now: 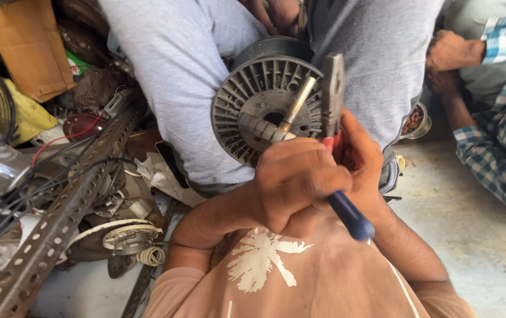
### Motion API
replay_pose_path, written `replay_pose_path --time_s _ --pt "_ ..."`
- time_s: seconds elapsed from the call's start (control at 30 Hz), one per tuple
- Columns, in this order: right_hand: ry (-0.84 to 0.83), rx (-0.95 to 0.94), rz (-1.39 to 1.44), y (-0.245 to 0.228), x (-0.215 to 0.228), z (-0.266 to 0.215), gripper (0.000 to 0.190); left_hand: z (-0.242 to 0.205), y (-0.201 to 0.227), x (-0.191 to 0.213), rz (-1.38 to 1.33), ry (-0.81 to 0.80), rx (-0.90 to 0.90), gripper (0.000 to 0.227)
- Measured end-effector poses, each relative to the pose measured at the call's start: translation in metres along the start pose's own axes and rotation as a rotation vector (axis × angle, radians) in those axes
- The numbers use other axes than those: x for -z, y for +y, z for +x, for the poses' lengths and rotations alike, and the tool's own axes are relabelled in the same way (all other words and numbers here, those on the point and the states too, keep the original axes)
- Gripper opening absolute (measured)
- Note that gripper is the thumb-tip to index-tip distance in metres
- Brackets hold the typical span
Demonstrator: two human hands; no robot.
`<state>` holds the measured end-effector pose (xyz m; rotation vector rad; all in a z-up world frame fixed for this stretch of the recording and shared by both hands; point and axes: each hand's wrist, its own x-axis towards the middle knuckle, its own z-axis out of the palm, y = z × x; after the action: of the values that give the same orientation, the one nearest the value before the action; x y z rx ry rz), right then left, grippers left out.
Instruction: The person is repairing an electric motor rotor by hand. They use pliers to hold the rotor steady and a screwdriver to pry and adjust the copper windings. The person also uses a hammer to tap the rotor components into place.
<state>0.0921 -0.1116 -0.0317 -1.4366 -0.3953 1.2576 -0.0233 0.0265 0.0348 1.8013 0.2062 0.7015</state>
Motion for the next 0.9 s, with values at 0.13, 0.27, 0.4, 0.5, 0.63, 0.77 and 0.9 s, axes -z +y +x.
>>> replay_pose_path --time_s 0.13,0.27,0.4,0.5,0.63,0.77,0.9 --pt "-0.070 0.195 -0.090 0.014 0.001 -0.002 0.090 -0.009 0.009 -0.009 -0.403 0.546 0.364 0.019" --pt "-0.026 0.261 -0.059 0.029 0.003 0.002 0.096 -0.009 0.004 0.008 -0.261 0.259 0.230 0.022" --pt "-0.048 0.192 -0.067 0.029 0.007 0.005 0.096 -0.013 0.008 0.004 -0.429 0.361 0.453 0.026" --pt "-0.113 0.197 0.081 0.027 0.007 0.011 0.092 -0.015 0.003 -0.004 -0.370 0.409 0.424 0.025" --pt "-0.090 0.141 0.021 0.027 0.007 0.010 0.096 -0.021 -0.006 -0.006 -0.267 0.378 0.142 0.021" --pt "-0.092 0.193 0.026 0.032 0.008 0.017 0.096 -0.028 -0.028 0.004 -0.224 0.249 -0.141 0.016" --pt "-0.076 0.172 -0.031 0.040 0.012 0.012 0.096 -0.040 -0.022 -0.014 -0.916 0.690 0.150 0.028"
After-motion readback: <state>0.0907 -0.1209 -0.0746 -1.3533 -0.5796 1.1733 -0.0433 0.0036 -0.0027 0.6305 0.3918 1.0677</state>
